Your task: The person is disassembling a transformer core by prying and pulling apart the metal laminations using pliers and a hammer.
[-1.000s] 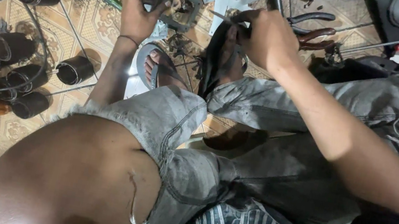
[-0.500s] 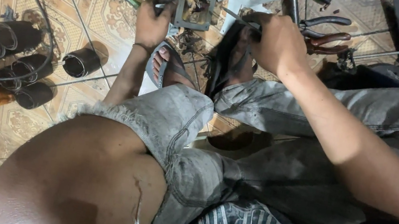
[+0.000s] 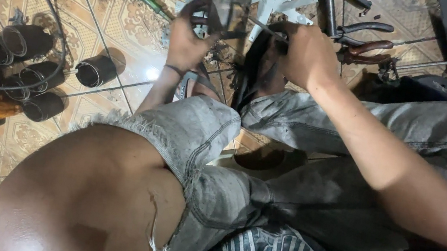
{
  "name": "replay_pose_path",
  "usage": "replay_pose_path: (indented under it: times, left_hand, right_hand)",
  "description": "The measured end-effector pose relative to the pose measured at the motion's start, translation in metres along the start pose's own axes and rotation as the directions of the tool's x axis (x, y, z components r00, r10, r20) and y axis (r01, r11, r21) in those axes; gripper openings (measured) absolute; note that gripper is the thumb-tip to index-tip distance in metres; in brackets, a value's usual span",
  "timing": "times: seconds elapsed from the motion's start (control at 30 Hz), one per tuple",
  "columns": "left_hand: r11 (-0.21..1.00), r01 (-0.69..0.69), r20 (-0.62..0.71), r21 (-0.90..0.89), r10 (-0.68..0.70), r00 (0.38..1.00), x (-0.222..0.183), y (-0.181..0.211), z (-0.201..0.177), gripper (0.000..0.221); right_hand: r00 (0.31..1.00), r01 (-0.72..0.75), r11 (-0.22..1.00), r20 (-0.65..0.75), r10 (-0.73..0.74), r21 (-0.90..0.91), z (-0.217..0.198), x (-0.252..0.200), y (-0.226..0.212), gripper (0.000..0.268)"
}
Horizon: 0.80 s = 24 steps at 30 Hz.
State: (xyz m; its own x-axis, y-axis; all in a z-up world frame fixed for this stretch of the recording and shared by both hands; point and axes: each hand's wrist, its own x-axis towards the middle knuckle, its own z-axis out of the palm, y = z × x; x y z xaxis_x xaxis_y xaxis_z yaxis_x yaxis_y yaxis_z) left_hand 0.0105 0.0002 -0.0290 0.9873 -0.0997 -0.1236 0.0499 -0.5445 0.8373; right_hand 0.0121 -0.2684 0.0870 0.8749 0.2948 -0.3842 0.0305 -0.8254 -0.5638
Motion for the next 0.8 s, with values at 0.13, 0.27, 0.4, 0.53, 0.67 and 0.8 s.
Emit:
replay_pose_path:
  times: [0.13, 0.27, 0.4, 0.53, 0.67, 0.8]
  left_hand:
    - [1.000, -0.009, 0.022, 0.015, 0.009, 1.000, -0.005, 0.008, 0.022, 0.077]
    - [0.999, -0.034, 0.047, 0.032, 0.032, 0.998, -0.009, 0.012, 0.025, 0.077]
    - [0.996, -0.047, 0.026, 0.072, 0.045, 0.999, -0.010, 0.006, 0.033, 0.078]
    - [0.997, -0.075, -0.015, 0.007, 0.075, 0.997, -0.014, 0.010, 0.036, 0.087]
    - [0.996, -0.075, 0.008, 0.041, 0.075, 0.997, -0.010, 0.010, 0.039, 0.084]
    - [0.999, -0.050, 0.018, 0.020, 0.050, 0.999, -0.011, 0.003, 0.044, 0.088]
  right_hand:
    - [1.000, 0.005, 1.000, -0.008, -0.005, -0.013, 0.002, -0.002, 0.001, 0.034]
    - [0.999, 0.025, 0.998, -0.019, -0.026, -0.059, 0.004, -0.003, 0.001, 0.036]
    - [0.994, -0.096, 0.995, 0.060, 0.097, -0.008, 0.000, -0.004, -0.006, 0.039]
    - [0.994, -0.106, 0.993, 0.031, 0.104, 0.058, 0.000, -0.004, -0.008, 0.042]
    - [0.985, 0.093, 0.990, -0.153, -0.076, 0.107, 0.005, -0.008, -0.007, 0.041]
    - [0.992, 0.052, 0.985, -0.120, -0.033, 0.165, 0.008, -0.005, -0.009, 0.038]
